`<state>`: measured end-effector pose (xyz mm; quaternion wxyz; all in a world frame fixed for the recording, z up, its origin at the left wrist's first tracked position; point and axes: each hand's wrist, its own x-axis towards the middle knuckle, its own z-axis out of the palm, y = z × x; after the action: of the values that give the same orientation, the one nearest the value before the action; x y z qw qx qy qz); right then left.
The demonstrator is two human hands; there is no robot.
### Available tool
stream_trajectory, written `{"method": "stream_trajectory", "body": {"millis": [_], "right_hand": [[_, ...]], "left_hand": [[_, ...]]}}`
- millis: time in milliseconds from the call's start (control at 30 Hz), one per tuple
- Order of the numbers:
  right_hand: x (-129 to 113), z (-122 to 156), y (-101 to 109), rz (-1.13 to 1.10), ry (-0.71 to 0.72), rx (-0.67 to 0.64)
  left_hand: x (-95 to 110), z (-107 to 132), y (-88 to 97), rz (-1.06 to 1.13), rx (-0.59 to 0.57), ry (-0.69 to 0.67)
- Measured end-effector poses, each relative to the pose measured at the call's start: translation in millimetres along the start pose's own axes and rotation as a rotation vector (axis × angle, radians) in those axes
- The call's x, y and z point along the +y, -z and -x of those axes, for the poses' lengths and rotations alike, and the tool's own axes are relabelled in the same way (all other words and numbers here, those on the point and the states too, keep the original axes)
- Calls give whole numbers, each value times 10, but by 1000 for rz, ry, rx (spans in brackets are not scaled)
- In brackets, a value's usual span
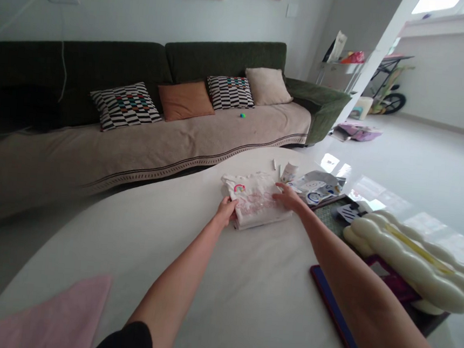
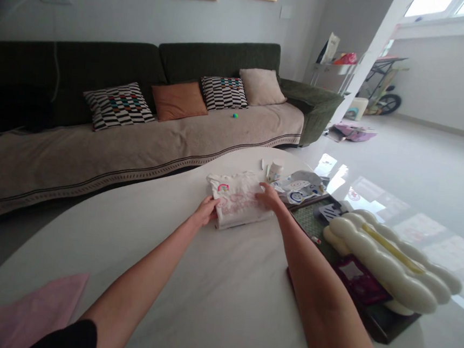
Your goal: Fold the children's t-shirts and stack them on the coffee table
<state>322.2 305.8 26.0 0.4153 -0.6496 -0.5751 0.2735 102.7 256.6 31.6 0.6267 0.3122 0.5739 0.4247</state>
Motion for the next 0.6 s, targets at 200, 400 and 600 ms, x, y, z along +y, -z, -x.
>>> {"method": "stream_trajectory", "body": {"millis": [200,400,600], "right_hand": [[43,118,-8,208,53,-40],[-348,595,-197,438,236,-39],[-350,939,-573,531,279,-244]], "left_hand": [[-161,116,59,-122,6,-31],[-290,416,153,-372,74,-168],[-674,1800,1020,-367,12,-262]]}}
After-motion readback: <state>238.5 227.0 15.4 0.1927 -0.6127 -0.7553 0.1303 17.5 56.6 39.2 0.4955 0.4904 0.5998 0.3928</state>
